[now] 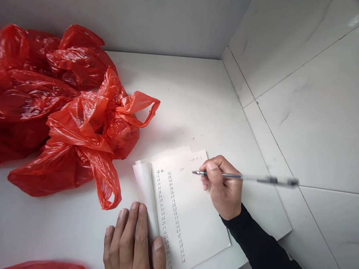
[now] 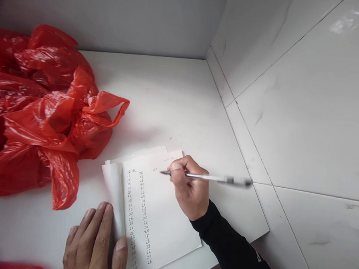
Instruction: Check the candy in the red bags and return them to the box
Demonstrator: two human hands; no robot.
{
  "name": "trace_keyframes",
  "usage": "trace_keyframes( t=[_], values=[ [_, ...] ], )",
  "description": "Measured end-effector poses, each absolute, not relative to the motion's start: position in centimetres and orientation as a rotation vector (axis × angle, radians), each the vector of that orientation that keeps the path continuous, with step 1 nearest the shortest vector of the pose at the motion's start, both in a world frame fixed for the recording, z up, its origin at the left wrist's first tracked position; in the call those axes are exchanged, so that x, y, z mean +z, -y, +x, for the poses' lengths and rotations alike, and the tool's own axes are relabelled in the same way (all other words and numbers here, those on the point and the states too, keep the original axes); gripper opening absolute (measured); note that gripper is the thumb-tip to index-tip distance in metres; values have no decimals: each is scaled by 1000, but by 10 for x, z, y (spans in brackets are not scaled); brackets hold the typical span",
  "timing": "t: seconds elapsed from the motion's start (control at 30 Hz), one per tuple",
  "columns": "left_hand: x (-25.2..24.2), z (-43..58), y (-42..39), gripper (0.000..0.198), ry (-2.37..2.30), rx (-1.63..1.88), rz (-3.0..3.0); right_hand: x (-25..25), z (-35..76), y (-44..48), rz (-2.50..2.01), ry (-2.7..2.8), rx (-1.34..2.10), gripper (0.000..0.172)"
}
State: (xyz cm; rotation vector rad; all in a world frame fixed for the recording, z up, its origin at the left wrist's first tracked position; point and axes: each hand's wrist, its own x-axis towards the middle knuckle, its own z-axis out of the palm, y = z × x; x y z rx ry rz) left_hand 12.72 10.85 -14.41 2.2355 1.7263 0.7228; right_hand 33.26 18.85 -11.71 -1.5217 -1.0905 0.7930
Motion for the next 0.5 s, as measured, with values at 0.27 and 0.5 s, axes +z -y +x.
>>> trace_keyframes(
  t=[0.27, 0.5],
  values=[
    [-138, 132, -108, 67, -1729, 758, 2263, -101, 374, -191, -2125, 1409, 792, 53],
    [-142, 127, -109, 57, -1675, 931, 2076, -95, 394, -167, -2299, 1527, 595, 40]
  ],
)
